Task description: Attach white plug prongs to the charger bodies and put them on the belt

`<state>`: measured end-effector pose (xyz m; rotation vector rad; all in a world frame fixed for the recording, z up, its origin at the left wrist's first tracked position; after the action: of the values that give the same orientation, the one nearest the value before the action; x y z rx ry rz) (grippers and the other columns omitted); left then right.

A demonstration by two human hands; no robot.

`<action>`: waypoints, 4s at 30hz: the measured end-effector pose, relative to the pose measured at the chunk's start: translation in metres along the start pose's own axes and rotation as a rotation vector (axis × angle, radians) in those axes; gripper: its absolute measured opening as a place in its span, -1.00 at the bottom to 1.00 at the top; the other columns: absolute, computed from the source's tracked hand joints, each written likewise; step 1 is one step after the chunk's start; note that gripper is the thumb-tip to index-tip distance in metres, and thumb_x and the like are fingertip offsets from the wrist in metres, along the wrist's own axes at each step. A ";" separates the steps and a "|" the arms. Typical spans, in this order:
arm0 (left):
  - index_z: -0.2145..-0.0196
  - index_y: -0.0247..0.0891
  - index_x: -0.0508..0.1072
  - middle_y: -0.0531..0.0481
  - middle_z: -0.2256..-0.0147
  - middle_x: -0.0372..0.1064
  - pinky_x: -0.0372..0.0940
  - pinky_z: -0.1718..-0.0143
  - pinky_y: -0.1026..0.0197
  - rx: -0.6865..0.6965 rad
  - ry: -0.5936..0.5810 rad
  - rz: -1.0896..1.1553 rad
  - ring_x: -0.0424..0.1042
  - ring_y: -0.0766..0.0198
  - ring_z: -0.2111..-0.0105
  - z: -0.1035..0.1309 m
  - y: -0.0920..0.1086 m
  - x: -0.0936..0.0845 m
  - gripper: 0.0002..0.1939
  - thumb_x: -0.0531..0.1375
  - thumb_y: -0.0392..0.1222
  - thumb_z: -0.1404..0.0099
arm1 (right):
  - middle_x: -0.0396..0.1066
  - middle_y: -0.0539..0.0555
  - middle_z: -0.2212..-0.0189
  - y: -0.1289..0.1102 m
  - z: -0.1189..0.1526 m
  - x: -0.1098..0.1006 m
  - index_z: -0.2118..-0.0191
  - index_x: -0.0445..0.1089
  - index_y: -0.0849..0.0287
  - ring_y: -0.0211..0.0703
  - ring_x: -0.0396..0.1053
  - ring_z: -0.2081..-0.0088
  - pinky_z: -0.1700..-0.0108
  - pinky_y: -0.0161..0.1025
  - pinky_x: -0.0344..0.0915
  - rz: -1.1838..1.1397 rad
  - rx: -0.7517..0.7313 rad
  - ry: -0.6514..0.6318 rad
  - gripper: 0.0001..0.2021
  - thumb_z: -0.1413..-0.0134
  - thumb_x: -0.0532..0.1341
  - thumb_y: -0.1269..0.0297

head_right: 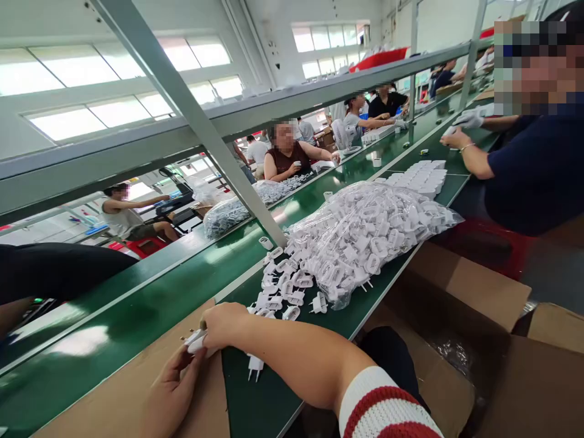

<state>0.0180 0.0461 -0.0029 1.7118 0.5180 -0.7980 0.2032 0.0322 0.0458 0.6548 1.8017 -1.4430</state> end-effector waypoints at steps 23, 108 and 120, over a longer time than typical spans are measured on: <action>0.08 -0.17 0.65 -0.14 -0.02 0.64 0.48 -0.15 -0.04 0.055 0.142 0.081 0.61 -0.19 -0.04 0.010 0.010 0.006 -0.45 0.27 0.31 -0.23 | 0.64 0.25 0.03 -0.013 0.009 0.005 0.03 0.58 0.26 0.01 0.63 0.00 0.06 -0.25 0.53 0.258 0.018 -0.208 -0.76 -0.32 0.19 0.46; 0.14 -0.27 0.53 -0.10 0.19 0.58 0.42 -0.08 -0.07 -0.316 0.363 0.159 0.55 -0.09 0.03 -0.136 -0.088 -0.111 -0.72 0.35 -0.14 -0.19 | 0.30 0.36 -0.28 0.067 0.029 -0.037 -0.17 0.51 0.21 0.22 0.31 -0.24 -0.02 -0.09 0.39 0.362 0.614 0.150 -0.59 -0.21 0.24 0.46; -0.41 -0.41 0.13 -0.29 -0.45 0.00 -0.15 -0.44 -0.11 -0.236 0.499 -0.189 -0.08 -0.12 -0.44 -0.144 -0.075 -0.100 -0.19 0.28 0.13 -0.43 | 0.36 0.33 -0.14 0.067 0.027 -0.049 -0.23 0.40 0.18 0.19 0.37 -0.14 -0.09 -0.01 0.37 0.235 0.502 0.354 -0.54 -0.24 0.13 0.37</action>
<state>-0.0660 0.2108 0.0428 1.6516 1.0831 -0.4096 0.2897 0.0242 0.0413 1.4032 1.5403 -1.7025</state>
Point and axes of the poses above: each hand's wrist, its own z-axis away from the middle knuckle, its own x-axis out of the palm, y = z × x, the point moved 5 cm from there along -z, towards the middle knuckle
